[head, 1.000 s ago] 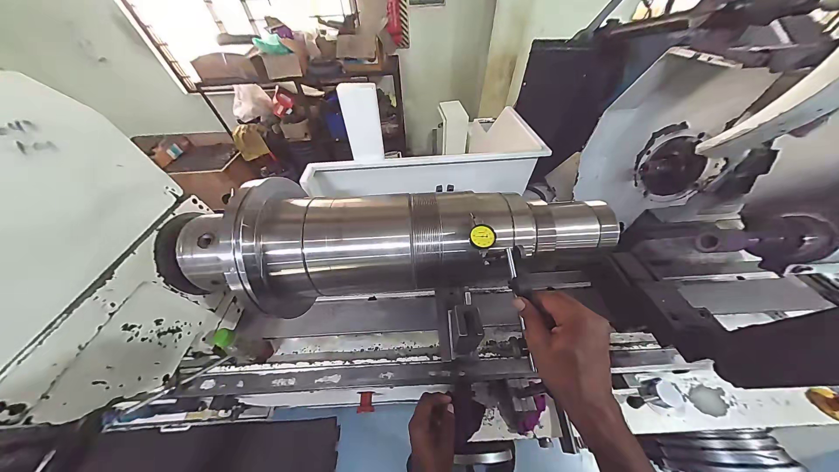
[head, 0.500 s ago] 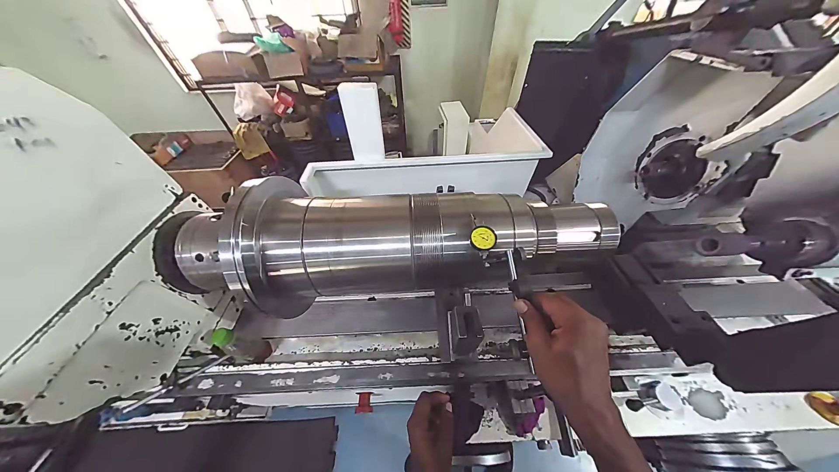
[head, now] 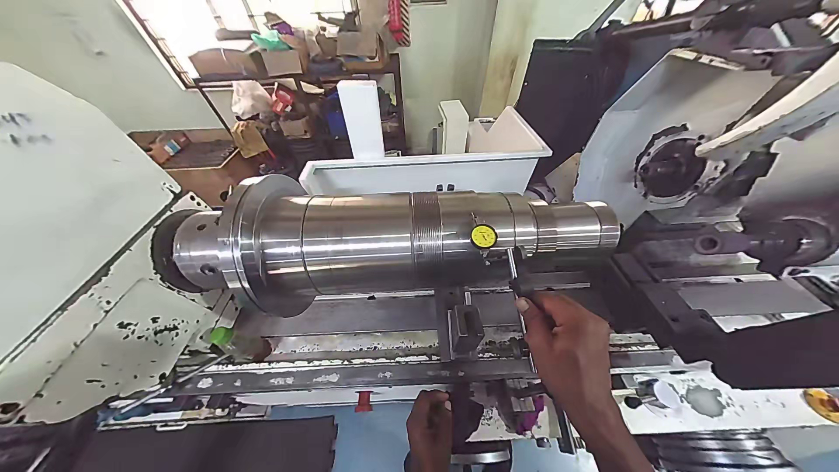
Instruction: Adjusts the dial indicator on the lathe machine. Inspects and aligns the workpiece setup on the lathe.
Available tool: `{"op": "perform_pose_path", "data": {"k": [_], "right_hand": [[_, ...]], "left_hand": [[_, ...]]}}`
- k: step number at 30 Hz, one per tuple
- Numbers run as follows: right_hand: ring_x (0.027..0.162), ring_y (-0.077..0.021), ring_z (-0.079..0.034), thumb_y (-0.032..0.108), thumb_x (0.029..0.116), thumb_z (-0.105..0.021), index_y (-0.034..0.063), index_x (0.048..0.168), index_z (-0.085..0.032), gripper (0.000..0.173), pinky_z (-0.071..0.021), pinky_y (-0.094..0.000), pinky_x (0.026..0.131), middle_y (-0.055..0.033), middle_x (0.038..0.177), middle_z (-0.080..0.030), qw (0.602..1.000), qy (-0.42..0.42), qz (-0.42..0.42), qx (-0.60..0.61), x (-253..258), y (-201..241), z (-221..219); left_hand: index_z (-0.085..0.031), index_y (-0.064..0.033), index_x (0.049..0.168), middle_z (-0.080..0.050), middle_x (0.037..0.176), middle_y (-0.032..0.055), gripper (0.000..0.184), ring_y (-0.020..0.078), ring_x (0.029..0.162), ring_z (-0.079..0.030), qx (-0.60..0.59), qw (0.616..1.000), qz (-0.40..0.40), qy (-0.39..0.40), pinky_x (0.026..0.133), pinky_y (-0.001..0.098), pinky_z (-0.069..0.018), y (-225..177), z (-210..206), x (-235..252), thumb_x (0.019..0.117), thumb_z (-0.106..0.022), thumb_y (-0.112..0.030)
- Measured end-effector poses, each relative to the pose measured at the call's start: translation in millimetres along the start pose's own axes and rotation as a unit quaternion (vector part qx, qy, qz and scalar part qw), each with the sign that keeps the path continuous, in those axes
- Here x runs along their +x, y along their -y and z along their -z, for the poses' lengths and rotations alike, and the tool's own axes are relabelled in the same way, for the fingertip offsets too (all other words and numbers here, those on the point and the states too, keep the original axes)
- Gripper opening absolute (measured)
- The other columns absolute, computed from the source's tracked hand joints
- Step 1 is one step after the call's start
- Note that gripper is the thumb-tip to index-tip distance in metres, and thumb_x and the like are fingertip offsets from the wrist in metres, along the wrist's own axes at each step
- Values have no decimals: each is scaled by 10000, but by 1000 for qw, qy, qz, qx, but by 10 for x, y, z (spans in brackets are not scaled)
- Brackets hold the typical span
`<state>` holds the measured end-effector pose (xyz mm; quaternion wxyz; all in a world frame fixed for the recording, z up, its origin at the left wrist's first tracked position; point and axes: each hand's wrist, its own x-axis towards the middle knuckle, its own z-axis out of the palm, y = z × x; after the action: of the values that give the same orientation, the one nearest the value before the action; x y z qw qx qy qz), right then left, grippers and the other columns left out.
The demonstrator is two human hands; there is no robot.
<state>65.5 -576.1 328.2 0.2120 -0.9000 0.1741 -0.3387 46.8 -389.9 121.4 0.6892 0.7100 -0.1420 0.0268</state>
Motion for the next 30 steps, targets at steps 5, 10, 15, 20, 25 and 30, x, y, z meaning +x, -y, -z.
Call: {"op": "perform_pose_path", "data": {"k": [5, 10, 15, 20, 25, 30], "right_hand": [[580, -124, -585, 232, 989, -586, 56, 814, -704, 275, -481, -285, 525, -45, 702, -608, 1000, 5, -7, 4, -3, 4, 0], [577, -121, -584, 231, 990, -583, 52, 817, -704, 277, -482, -282, 524, -45, 696, -604, 1000, 1, -4, 3, -6, -1, -4], [585, -121, -601, 226, 988, -591, 52, 839, -717, 261, -506, -282, 535, -46, 715, -620, 1000, 4, -9, 11, -9, -1, -6], [603, -120, -620, 216, 987, -616, 44, 903, -735, 226, -528, -291, 553, -56, 753, -657, 999, 14, -29, 26, -18, 27, 23], [616, -110, -619, 265, 974, -665, 53, 935, -745, 230, -530, -290, 563, -55, 781, -679, 997, 31, -57, 39, -21, 59, 94], [663, -129, -669, 301, 943, -715, 58, 974, -750, 247, -569, -313, 611, -62, 809, -708, 996, 40, -76, 33, -9, 76, 151]], "left_hand": [[-683, 40, 1002, -680, 840, 36, 145, 22, 701, -634, -1, 1000, -4, 0, 656, 179, -551, 3, 7, -3, 890, -601, -2], [-684, 34, 1001, -680, 842, 33, 144, 23, 696, -631, -4, 1000, -3, -1, 655, 178, -549, -4, 7, -7, 890, -600, -2], [-682, 35, 1007, -685, 849, 33, 150, 18, 698, -630, -2, 1000, -2, -3, 653, 175, -548, -6, 9, -14, 887, -599, 3], [-686, 41, 1003, -689, 849, 36, 147, 18, 701, -637, -3, 1000, 2, -7, 661, 178, -554, -6, 22, -25, 886, -608, 1], [-683, 45, 1000, -688, 840, 35, 142, 14, 699, -636, -3, 1000, 7, -9, 662, 174, -554, -35, 42, -24, 888, -606, 6], [-678, 51, 1010, -690, 842, 47, 147, 30, 717, -651, 14, 1000, 18, -5, 686, 197, -570, -82, 69, -26, 899, -598, -3]]}}
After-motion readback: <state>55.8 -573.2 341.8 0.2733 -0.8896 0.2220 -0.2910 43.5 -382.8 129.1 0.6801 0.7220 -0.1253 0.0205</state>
